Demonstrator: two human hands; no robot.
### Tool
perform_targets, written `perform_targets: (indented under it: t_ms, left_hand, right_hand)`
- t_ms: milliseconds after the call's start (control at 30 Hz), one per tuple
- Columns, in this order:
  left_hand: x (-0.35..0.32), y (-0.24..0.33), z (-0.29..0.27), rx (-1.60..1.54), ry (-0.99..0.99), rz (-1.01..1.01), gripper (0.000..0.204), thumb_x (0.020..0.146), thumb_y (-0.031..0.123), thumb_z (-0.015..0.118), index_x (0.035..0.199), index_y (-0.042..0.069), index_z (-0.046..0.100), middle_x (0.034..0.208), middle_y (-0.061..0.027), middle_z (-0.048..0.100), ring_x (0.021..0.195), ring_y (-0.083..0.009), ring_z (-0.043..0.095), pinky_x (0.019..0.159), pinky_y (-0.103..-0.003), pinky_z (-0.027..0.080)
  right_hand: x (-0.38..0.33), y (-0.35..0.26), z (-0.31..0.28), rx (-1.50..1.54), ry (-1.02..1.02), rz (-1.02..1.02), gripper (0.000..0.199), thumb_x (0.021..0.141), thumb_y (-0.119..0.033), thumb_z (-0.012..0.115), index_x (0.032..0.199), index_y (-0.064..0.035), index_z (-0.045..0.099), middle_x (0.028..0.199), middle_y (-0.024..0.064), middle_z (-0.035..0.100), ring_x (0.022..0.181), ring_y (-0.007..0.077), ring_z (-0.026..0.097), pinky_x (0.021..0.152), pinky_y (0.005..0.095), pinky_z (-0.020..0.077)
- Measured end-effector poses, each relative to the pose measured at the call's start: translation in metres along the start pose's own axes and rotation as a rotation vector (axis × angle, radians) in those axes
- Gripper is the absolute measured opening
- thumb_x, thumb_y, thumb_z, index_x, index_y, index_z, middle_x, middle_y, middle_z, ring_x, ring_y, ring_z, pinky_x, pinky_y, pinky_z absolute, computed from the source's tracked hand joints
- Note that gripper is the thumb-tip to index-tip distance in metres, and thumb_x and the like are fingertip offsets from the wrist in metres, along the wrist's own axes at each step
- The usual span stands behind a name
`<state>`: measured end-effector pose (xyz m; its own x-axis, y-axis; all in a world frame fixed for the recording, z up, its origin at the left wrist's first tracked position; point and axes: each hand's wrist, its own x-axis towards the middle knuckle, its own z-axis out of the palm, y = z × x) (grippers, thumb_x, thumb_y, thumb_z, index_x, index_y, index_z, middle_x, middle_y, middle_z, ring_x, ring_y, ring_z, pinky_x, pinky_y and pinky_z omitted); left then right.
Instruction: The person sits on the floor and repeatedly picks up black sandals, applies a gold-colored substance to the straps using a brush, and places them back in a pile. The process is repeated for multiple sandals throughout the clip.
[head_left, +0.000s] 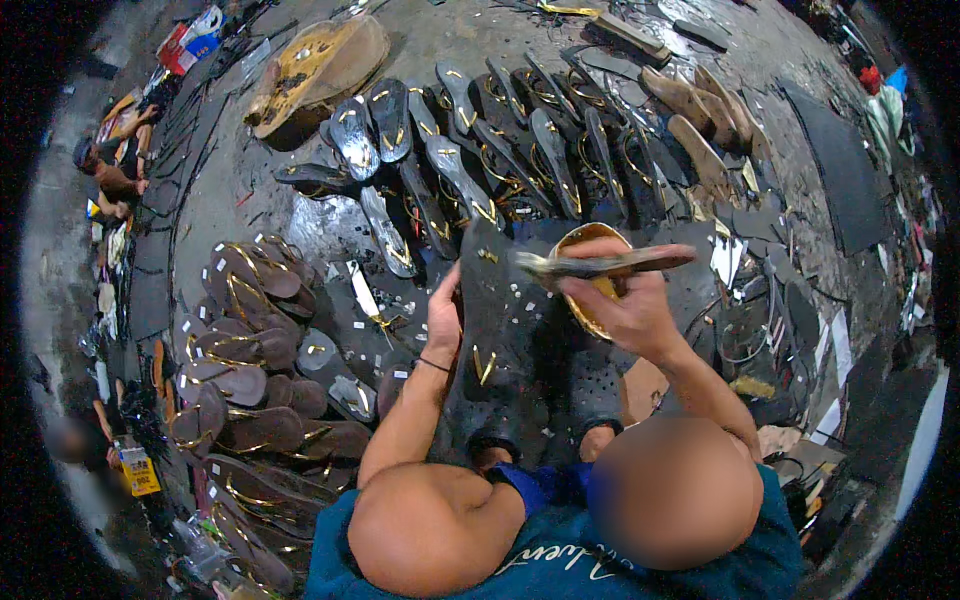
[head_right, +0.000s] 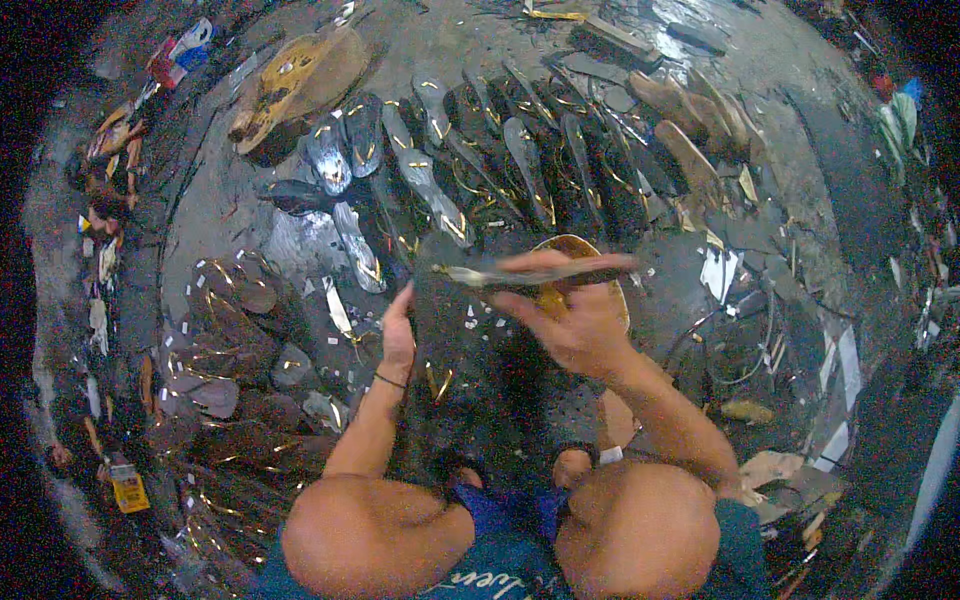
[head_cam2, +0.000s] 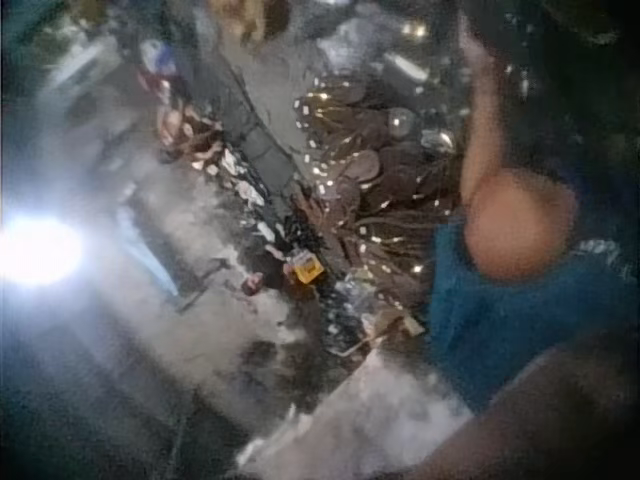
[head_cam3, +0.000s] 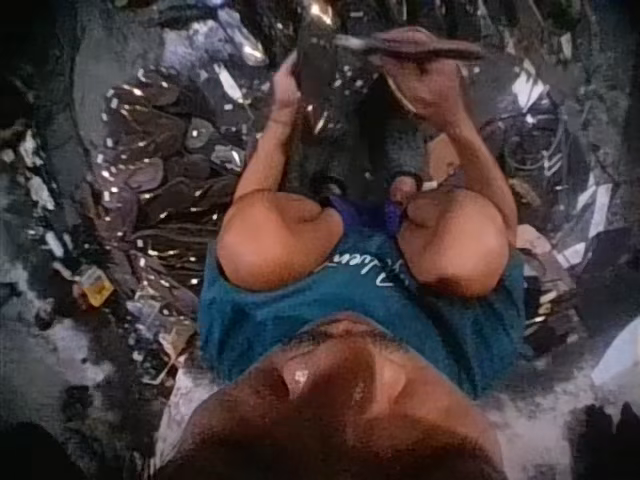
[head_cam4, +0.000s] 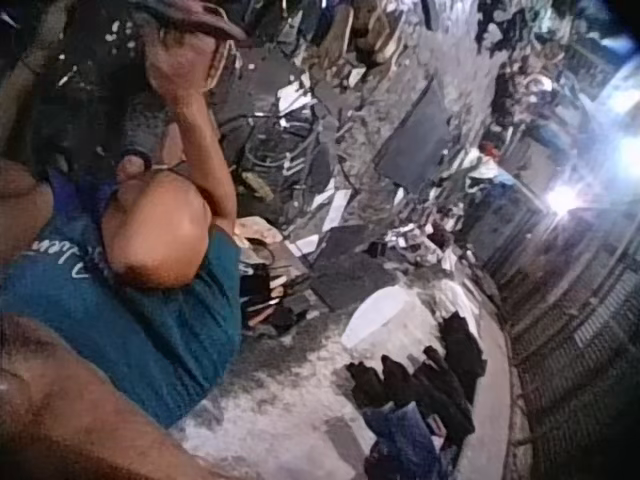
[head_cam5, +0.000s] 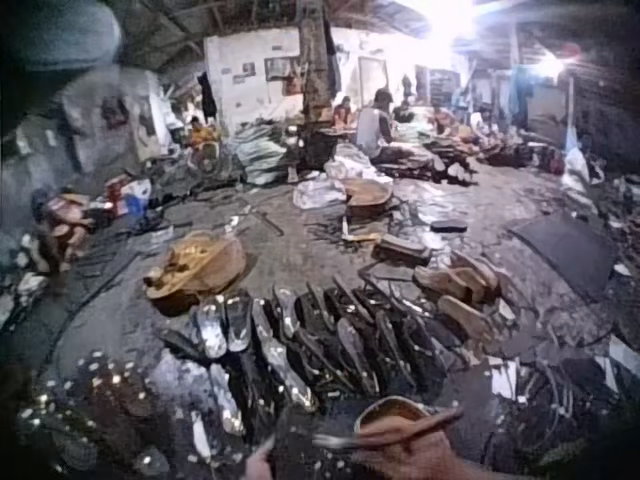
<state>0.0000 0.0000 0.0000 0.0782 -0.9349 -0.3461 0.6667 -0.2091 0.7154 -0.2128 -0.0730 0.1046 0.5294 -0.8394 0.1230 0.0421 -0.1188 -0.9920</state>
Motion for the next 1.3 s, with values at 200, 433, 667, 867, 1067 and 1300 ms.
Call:
perform_targets:
  t_ms: [200,433,667,867,1067,1300]
  left_hand:
    - [-0.028,0.024,-0.001,0.317,0.078,0.171,0.042,0.100,0.026,0.041,0.132,0.000,0.050,0.124,-0.0137,0.060,0.105,-0.0255,0.063,0.093,-0.038,0.052]
    - [-0.057,0.035,0.031,-0.310,0.028,-0.040,0.052,0.100,0.038,0.034,0.133,0.001,0.050,0.128,-0.0169,0.059,0.108,-0.0296,0.062,0.095,-0.043,0.050]
    - [-0.036,0.007,0.002,-0.185,-0.036,-0.004,0.056,0.099,0.040,0.037,0.140,0.002,0.041,0.124,-0.0154,0.059,0.109,-0.0282,0.061,0.094,-0.043,0.051]
    - [-0.051,0.030,0.038,-0.293,-0.089,-0.062,0.057,0.099,0.041,0.034,0.141,0.002,0.041,0.134,-0.0171,0.053,0.116,-0.0315,0.058,0.098,-0.044,0.049]
    - [-0.059,0.028,0.008,-0.384,-0.060,0.062,0.057,0.099,0.041,0.034,0.137,0.000,0.045,0.132,-0.0192,0.054,0.113,-0.0333,0.059,0.098,-0.046,0.049]
    - [-0.026,0.037,-0.026,-0.007,0.512,0.173,0.046,0.102,0.029,0.029,0.129,-0.002,0.050,0.127,-0.0153,0.057,0.116,-0.0265,0.056,0.101,-0.041,0.044]
  right_hand:
    - [0.002,-0.009,0.054,-0.317,-0.256,-0.428,0.055,0.063,-0.001,0.070,0.117,-0.0129,0.066,0.102,0.0074,0.068,0.103,0.0312,0.062,0.086,0.0452,0.0465]
    - [0.049,0.000,0.013,-0.341,0.155,-0.184,0.021,0.081,-0.005,0.067,0.101,-0.0079,0.069,0.092,0.0117,0.069,0.084,0.0338,0.066,0.078,0.0409,0.0507]
    - [-0.012,0.000,0.045,-0.318,-0.135,-0.402,0.028,0.075,-0.005,0.069,0.103,-0.0075,0.069,0.094,0.0137,0.068,0.087,0.0316,0.064,0.079,0.0405,0.0494]
    - [0.071,0.008,0.010,-0.285,0.198,-0.187,0.021,0.082,-0.016,0.070,0.098,-0.0026,0.067,0.090,0.0175,0.069,0.080,0.0348,0.067,0.074,0.0397,0.0519]
    - [0.068,0.017,-0.002,-0.376,0.134,-0.202,0.020,0.083,-0.003,0.068,0.104,-0.0049,0.066,0.098,0.0107,0.069,0.086,0.0216,0.066,0.077,0.0332,0.0515]
    - [-0.034,0.018,0.050,-0.175,-0.274,-0.146,0.020,0.080,-0.007,0.069,0.100,-0.0107,0.069,0.099,0.0080,0.069,0.098,0.0272,0.063,0.090,0.0380,0.0467]
